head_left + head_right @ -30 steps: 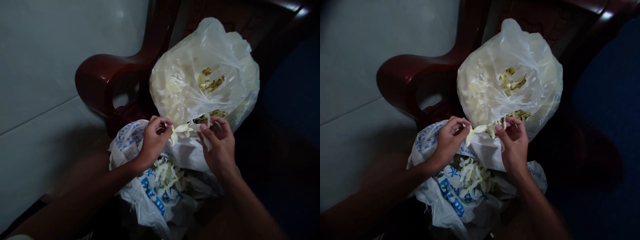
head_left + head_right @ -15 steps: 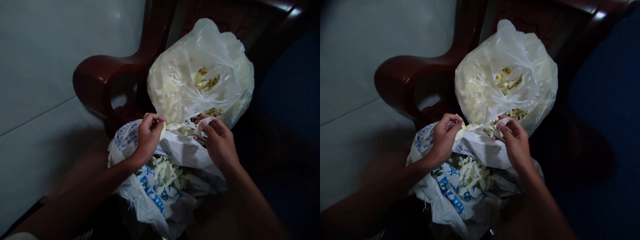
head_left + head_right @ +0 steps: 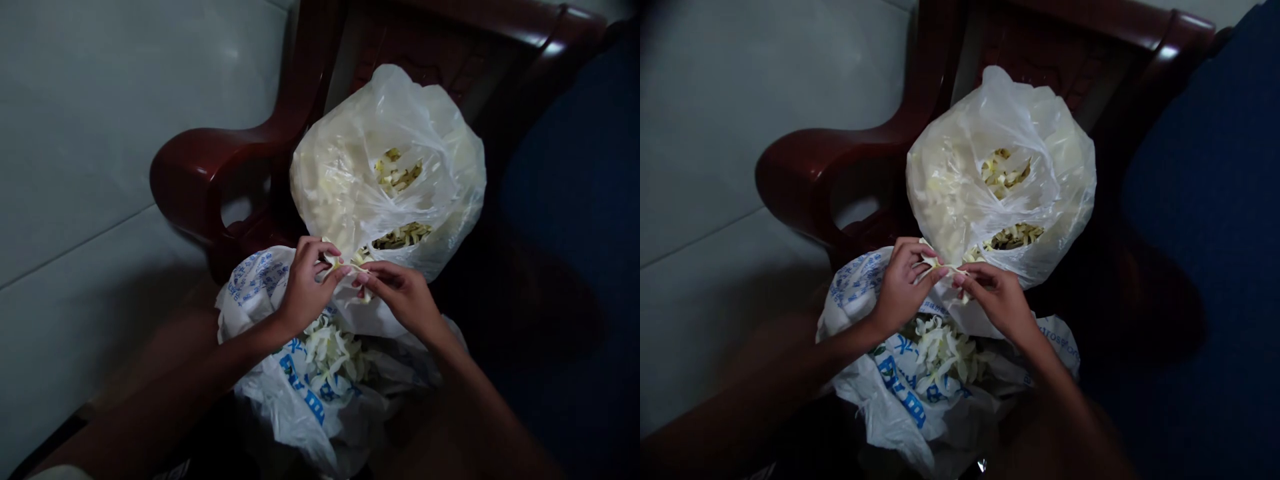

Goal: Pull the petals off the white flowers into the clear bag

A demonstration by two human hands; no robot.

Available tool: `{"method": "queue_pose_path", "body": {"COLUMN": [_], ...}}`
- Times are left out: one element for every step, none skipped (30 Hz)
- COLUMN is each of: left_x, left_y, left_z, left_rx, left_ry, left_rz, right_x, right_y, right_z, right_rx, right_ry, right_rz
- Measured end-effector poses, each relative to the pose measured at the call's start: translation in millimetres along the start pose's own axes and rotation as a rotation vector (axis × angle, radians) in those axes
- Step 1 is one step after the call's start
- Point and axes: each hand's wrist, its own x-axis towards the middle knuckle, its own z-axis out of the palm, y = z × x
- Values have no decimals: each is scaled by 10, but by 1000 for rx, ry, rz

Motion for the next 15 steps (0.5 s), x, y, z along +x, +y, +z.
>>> {"method": "queue_pose_path", "body": {"left_x": [3, 5, 5, 4, 4, 6, 14, 32, 59, 94, 135, 176, 211, 235, 246], "left_y": [-3, -3, 0, 7, 18, 31, 45, 57, 64, 64, 56, 39, 15, -13, -42], "left_z": [-5, -9, -11, -13, -16, -22, -35, -57, -88, -128, -172, -216, -254, -281, -296], "left_rx": [-19, -34, -44, -50, -51, -42, -21, 13, 56, 98, 127, 138, 131, 121, 106], "left_ry": [10, 16, 14, 10, 2, -6, -4, 20, 58, 108, 164, 200, 225, 232, 234], "left_rz": [-16, -26, -31, -31, -27, -21, -11, 0, 9, 18, 18, 11, 0, -20, -42], "right_x": [-15, -30, -46, -60, -71, -80, -84, -86, -85, -83, -82, -83, -87, -96, -108], "right_y": [-13, -27, -40, -51, -60, -66, -69, -68, -61, -46, -20, 20, 77, 154, 250], "right_z": [-6, -12, -17, -24, -37, -61, -101, -163, -247, -355, -483, -625, -774, -920, -1058], "right_rx": [-53, -133, -226, -322, -414, -496, -564, -622, -670, -705, -722, -720, -695, -674, -667], "right_ry": [-37, -77, -108, -128, -144, -147, -128, -84, -7, 99, 230, 409, 550, 598, 590], "right_rz": [-13, -32, -60, -91, -120, -140, -151, -151, -142, -131, -106, -82, -46, 20, 121]}}
